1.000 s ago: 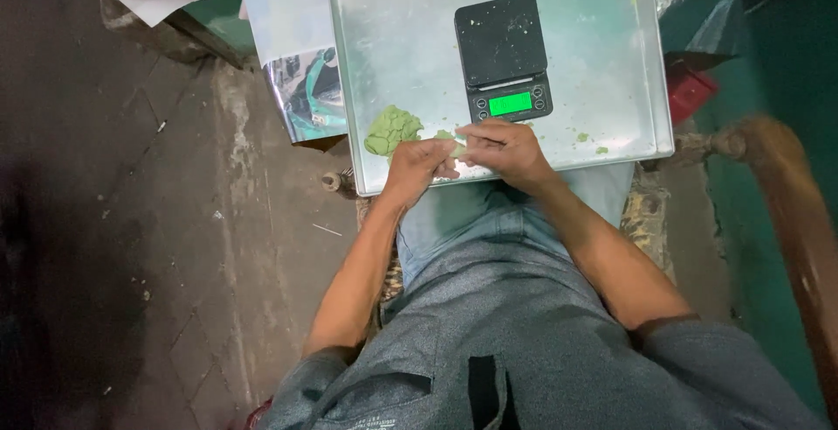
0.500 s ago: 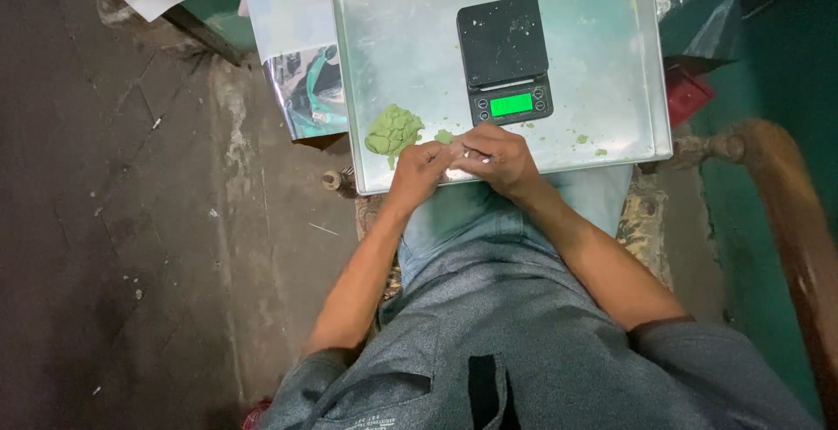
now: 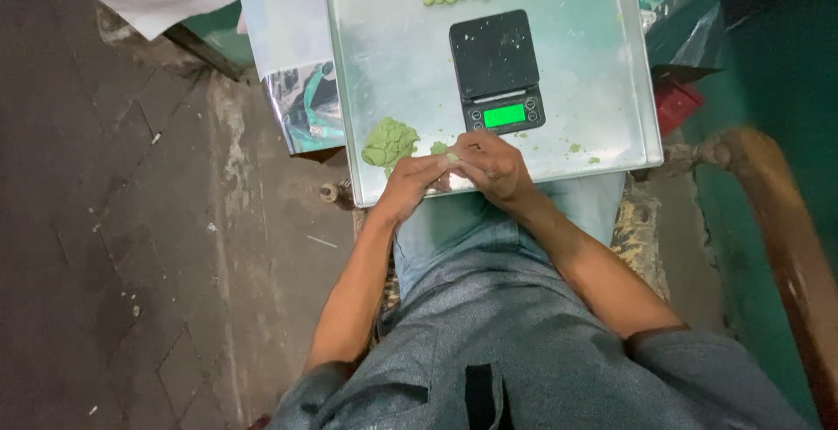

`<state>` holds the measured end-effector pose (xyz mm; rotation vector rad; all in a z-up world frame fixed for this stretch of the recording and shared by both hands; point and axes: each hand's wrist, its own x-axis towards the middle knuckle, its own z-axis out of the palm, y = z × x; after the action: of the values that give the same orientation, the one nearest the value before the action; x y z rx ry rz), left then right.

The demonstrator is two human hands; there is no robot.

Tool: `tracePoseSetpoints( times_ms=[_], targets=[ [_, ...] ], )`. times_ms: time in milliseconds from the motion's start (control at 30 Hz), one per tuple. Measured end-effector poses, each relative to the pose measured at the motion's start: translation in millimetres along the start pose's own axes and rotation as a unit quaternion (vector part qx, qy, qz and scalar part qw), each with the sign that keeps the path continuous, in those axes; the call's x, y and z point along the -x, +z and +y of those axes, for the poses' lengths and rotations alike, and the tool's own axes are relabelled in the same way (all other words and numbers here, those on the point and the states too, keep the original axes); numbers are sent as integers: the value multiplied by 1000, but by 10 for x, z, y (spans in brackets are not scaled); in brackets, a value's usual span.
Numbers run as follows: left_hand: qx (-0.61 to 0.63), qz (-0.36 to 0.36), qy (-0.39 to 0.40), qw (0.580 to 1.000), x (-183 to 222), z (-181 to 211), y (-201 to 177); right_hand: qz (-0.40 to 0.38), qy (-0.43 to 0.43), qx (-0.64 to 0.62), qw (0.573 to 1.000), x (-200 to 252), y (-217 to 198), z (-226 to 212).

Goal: Portioning green dough by weighing individual pieces on a digital scale and rolling them into small balls.

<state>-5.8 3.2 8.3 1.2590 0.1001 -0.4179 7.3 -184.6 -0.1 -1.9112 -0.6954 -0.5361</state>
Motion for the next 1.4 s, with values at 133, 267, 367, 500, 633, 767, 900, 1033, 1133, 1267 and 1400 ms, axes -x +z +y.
tracePoseSetpoints(
  times_ms=[133,267,367,500,633,767,900,1033,1133,1267,1400],
  targets=[
    [32,20,-22,999,-252,-372,-212,-1,-3,-67,998,15,27,92],
    [12,47,0,999,-281,-493,-263,-56,9,-101,993,-44,-41,-41],
    [8,49,5,999,-321,-506,-249,-61,22,-124,990,-33,-20,21],
    [-24,43,1,999,-231,-269,-103,-57,49,-157,985,49,-10,148],
    [-74,12,-15,997,-37,123,108,-45,48,-138,988,106,20,162],
    [-123,-14,-20,992,-23,87,58,-33,25,-71,997,227,72,318],
    [-139,-12,-12,990,-59,87,38,-27,10,-24,999,164,77,247],
    [-196,-12,69,978,57,197,204,-57,27,-65,996,46,-9,41],
    [-277,-16,122,953,99,179,216,-59,35,-78,995,20,-31,-1],
    [-289,-8,167,943,61,54,179,-63,4,-10,998,124,25,105],
    [-243,93,115,959,3,-56,209,-34,178,-54,982,76,-51,86]
  ],
)
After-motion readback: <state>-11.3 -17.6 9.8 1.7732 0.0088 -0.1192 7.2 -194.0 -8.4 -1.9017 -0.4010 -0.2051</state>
